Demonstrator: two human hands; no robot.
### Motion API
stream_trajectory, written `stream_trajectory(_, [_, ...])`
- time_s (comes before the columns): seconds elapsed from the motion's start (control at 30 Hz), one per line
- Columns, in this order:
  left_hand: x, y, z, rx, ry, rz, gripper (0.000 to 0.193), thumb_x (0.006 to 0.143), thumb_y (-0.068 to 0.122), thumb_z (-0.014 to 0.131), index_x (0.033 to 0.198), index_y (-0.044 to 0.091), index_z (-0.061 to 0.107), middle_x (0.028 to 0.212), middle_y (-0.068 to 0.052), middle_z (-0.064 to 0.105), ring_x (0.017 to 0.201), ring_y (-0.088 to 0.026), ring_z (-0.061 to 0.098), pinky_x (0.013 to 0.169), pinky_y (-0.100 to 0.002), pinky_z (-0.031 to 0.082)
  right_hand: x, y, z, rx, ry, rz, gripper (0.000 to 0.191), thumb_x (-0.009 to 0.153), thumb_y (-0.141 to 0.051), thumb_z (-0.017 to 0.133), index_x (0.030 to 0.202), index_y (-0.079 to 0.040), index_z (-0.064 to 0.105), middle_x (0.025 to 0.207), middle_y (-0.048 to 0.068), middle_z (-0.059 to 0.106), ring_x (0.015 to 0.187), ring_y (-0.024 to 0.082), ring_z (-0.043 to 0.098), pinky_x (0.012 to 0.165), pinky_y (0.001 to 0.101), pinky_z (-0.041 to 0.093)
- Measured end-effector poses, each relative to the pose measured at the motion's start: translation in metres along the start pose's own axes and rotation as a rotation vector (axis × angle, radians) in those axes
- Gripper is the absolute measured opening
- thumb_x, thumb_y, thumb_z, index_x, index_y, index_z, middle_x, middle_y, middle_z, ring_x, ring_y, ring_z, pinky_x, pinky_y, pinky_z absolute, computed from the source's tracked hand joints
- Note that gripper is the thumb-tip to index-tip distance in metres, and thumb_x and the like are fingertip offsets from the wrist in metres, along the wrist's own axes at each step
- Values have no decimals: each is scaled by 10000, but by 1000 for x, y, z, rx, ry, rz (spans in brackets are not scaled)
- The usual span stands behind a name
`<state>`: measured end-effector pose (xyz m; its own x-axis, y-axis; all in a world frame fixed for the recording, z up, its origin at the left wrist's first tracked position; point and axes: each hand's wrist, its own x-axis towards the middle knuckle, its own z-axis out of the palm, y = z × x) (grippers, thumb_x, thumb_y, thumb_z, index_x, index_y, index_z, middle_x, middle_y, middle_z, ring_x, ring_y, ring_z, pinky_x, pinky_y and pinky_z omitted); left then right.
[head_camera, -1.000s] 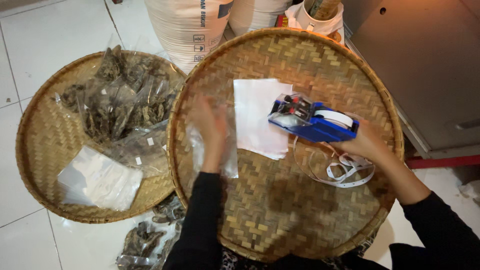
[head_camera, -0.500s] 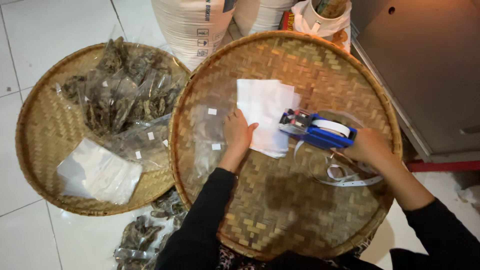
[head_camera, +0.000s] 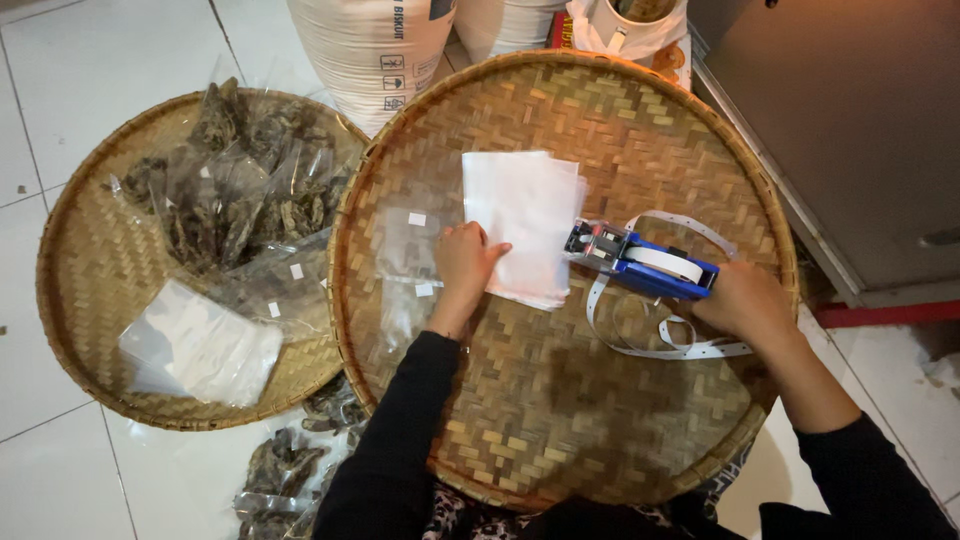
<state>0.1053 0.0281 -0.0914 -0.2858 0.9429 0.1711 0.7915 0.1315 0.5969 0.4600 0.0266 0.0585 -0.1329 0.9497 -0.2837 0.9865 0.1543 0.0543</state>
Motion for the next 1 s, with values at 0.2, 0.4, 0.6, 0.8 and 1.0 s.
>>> stream_trajectory(0.2, [8, -12, 7, -27, 58, 11, 256, 870, 317, 801, 778, 83, 748, 813, -126, 706, 820, -361, 657, 744, -494, 495, 1, 2, 1, 30, 10, -27, 439, 714, -499, 809, 1010, -175, 806, 869, 199, 759, 815, 390, 748, 740, 498, 597])
stream_trajectory(0.4, [11, -8, -4, -106, 309, 163, 133, 851, 226, 762, 837, 100, 804, 831, -113, 737, 752, -359, 654, 673, -475, 508, 3, 7, 8, 30, 2, 7, 416, 746, -479, 810, 954, -119, 815, 864, 203, 760, 801, 382, 753, 727, 495, 604])
stream_trajectory(0.6, [19, -14, 6, -652, 90, -165, 191, 892, 287, 753, 914, 97, 766, 821, -50, 783, 697, -192, 742, 644, -334, 560, 10, 17, 14, 108, 61, -49, 436, 762, -465, 807, 1019, -114, 799, 879, 186, 776, 804, 348, 771, 763, 455, 608])
stream_trajectory(0.8, [29, -44, -39, -377, 156, -236, 223, 861, 315, 793, 860, 94, 761, 780, -66, 764, 696, -229, 724, 610, -392, 530, 7, 9, -3, 515, 265, -284, 670, 728, -404, 818, 1317, -127, 658, 1055, 155, 760, 911, 303, 750, 770, 409, 574])
stream_trajectory(1.0, [22, -41, -76, 220, 652, -141, 480, 756, 234, 745, 1155, 0, 615, 1120, -236, 633, 1014, -399, 608, 807, -476, 469, 40, 2, -4, 399, 264, -256, 795, 607, -397, 882, 1320, -126, 659, 1074, 155, 759, 922, 331, 743, 773, 432, 569])
